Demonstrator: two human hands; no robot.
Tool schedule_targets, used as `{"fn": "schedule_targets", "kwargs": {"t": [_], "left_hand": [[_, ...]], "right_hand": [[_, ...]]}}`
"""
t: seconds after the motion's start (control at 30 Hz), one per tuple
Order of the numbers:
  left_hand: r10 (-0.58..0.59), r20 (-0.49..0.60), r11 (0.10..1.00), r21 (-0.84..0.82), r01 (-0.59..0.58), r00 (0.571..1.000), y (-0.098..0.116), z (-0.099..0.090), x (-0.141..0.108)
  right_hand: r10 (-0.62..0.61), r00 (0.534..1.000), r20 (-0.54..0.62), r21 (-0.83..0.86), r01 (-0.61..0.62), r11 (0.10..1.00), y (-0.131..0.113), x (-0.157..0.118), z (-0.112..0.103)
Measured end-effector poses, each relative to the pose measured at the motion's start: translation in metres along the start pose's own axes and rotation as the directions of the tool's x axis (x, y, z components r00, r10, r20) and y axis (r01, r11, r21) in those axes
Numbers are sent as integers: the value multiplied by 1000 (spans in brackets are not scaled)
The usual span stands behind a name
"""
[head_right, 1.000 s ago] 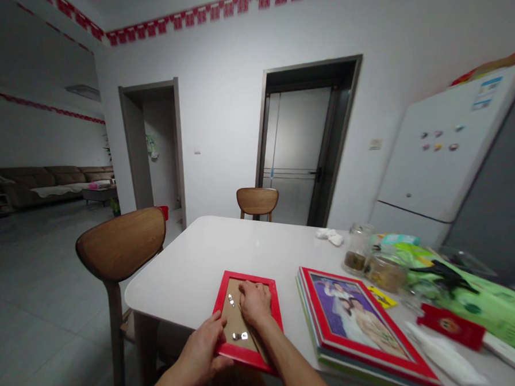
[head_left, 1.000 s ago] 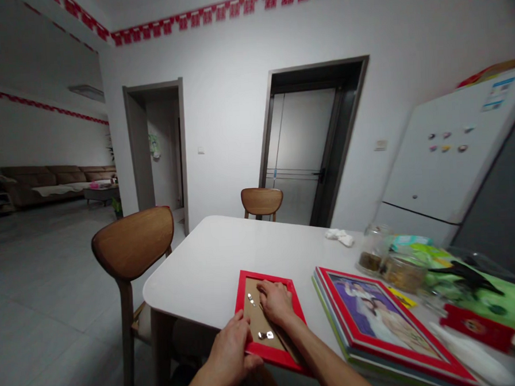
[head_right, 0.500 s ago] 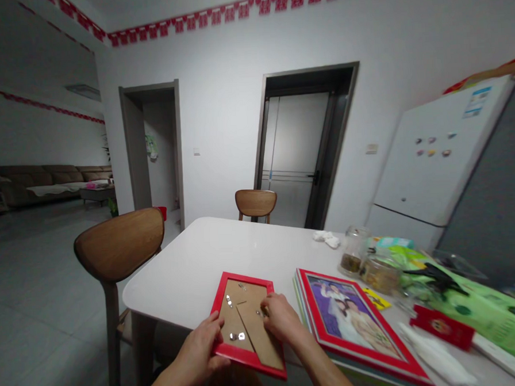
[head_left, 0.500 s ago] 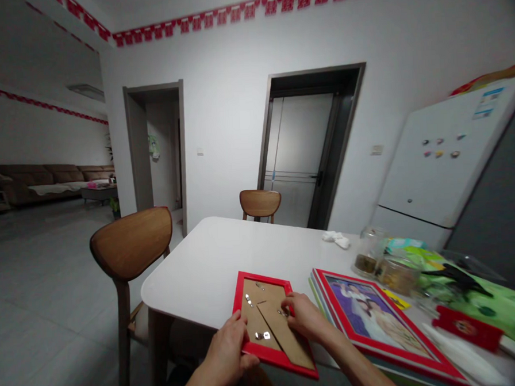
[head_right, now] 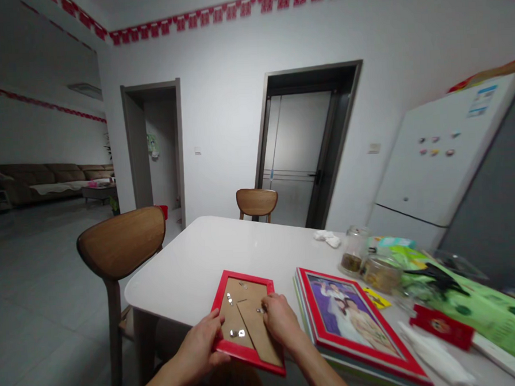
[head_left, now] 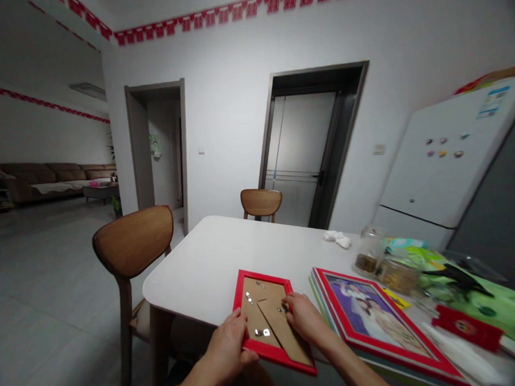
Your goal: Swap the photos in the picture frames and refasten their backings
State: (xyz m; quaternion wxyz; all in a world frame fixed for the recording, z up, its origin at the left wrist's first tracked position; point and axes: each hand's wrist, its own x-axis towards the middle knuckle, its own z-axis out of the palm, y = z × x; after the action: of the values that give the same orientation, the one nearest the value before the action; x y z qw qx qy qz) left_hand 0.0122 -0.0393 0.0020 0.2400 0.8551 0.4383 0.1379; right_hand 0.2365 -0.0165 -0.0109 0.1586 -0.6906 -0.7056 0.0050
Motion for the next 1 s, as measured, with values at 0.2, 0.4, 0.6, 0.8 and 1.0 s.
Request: {"fn": "schedule_targets", "kwargs": {"t": [0.2,0.4,0.6,0.8,1.0], "left_hand": [[31,-39,999,11,-30,999,-13,11,6],[29,-37,999,31,-28,999,-11,10,5],[41,-28,999,21,-41,999,-8,7,4],[30,-57,999,28,-28,998,-14,13,7],[62,-80,997,54,-58,995,-20,17,9]], "right_hand": [[36,999,-28,-9,-36,999,-1,3,5],[44,998,-46,-2,-45,999,-1,1,8],[61,997,-52,7,-61,998,0,1,7],[74,995,-71,21,-73,997,2,2,9],[66,992,-103,62,-60,996,-11,-5,-7]]}}
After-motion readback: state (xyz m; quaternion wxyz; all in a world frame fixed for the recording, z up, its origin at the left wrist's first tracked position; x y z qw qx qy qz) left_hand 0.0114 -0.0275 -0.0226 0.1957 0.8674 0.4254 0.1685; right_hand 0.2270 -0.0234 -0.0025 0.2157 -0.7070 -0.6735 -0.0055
